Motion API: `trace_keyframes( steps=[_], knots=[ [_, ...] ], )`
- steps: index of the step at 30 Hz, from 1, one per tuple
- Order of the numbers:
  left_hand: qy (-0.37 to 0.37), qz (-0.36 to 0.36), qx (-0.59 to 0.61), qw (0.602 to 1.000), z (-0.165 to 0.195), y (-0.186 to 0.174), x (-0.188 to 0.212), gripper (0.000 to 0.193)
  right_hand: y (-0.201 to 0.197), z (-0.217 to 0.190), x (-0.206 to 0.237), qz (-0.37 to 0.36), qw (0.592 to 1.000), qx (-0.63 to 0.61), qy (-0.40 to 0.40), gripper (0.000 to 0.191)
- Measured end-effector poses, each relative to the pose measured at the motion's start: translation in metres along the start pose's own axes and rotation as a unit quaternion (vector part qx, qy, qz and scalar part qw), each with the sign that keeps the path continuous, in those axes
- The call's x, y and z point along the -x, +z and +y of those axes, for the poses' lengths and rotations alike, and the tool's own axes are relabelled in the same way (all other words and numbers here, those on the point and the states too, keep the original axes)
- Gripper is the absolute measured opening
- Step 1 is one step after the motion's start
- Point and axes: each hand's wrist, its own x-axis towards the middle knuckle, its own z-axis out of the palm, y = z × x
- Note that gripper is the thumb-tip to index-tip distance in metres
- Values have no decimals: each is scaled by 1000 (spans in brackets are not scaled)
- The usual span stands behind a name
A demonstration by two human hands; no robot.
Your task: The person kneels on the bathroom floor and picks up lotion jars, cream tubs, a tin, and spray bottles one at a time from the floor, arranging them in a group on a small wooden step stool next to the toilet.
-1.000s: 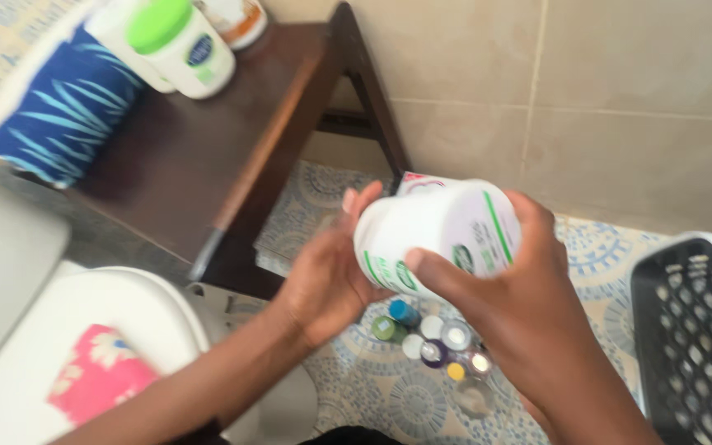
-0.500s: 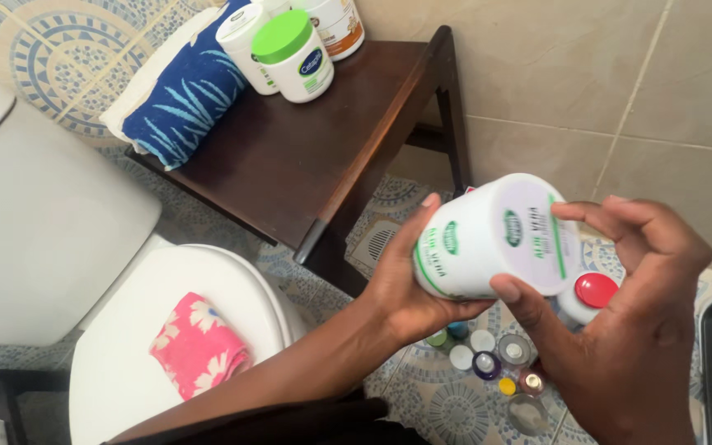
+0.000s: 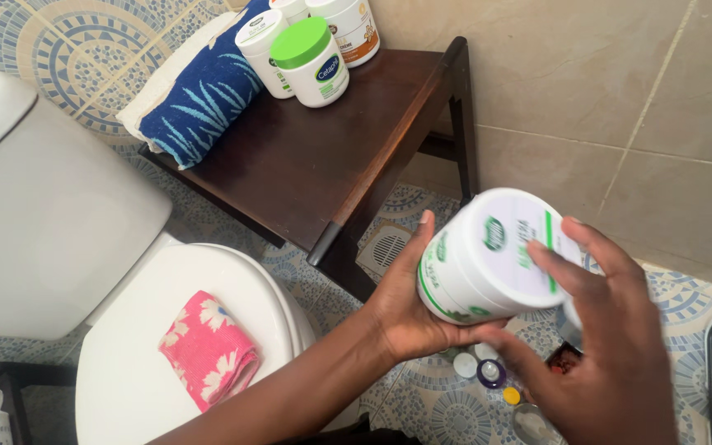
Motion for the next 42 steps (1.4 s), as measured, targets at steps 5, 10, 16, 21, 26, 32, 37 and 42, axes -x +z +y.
trace_keyframes(
  steps=[5, 10, 16, 21, 26, 32, 37, 42],
  knots=[
    [-106, -132, 74, 983, 7, -15, 0, 87, 11, -16, -2, 21, 995, -84, 48, 108],
    [-85, -104, -24, 991, 22, -19, -3, 91, 17, -23, -2, 2, 992, -114, 60, 116],
    [-75, -45, -68, 994, 23, -20, -7, 90, 20, -20, 9, 11, 986, -130, 100, 130],
    [-69, -80, -136, 985, 27, -11, -1, 92, 22, -18, 3, -18, 957, -228, 176, 126],
    [0, 61, -338, 939, 38, 29, 12, 100, 24, -23, -12, 28, 969, -183, 163, 117],
    [190, 19, -547, 815, 36, 69, 31, 113, 37, -30, -31, 73, 969, -176, 159, 107],
    [291, 105, -494, 813, 38, 73, 14, 125, 54, -29, -53, 117, 984, -87, 99, 105],
    [393, 51, -531, 749, 66, 69, 12, 124, 75, -22, -82, 148, 988, 0, 47, 109]
  ],
)
